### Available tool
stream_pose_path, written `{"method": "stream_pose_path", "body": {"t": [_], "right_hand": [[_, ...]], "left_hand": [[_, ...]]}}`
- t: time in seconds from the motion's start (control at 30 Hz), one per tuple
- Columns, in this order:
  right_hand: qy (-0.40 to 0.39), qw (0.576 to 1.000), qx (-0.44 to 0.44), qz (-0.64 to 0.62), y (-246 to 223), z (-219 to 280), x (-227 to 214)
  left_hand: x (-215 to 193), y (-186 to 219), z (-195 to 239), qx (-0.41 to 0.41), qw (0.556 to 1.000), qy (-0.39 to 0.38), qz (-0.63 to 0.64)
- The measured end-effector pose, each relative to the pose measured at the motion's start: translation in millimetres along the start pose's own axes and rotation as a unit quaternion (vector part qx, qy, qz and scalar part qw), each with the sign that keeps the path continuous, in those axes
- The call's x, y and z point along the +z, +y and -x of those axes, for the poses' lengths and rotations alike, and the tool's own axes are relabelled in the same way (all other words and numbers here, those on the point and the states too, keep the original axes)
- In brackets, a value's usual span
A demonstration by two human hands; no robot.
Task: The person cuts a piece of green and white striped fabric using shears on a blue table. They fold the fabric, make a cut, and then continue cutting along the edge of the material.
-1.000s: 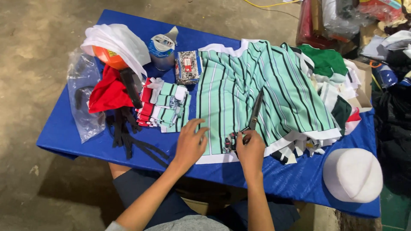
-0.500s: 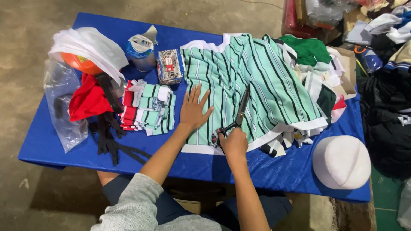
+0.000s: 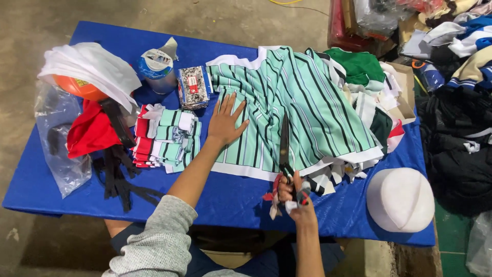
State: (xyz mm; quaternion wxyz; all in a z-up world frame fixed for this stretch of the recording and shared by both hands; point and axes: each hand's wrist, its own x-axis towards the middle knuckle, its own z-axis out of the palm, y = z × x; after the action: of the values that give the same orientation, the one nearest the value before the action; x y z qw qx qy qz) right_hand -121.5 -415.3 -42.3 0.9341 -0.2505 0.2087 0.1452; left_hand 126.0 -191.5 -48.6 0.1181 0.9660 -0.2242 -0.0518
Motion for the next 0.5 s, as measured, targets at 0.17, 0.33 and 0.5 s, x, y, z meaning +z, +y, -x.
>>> {"method": "stream_pose_path", "body": {"t": [0.17, 0.33, 0.5], "right_hand": [[-0.181, 0.981, -0.021, -0.070, -5, -44, -46], [-0.263, 0.954, -0.115, -0.090, -37, -108, -36], [-0.248, 0.964, -0.082, -0.043, -74, -136, -61]], "left_hand": [[-8, 1, -14, 0.004, 1.000, -0.011, -0.008], [-6, -1, -27, 0.011, 1.000, -0.009, -0.021], [-18, -2, -44, 0.009, 0.999, -0.030, -0.021]]}}
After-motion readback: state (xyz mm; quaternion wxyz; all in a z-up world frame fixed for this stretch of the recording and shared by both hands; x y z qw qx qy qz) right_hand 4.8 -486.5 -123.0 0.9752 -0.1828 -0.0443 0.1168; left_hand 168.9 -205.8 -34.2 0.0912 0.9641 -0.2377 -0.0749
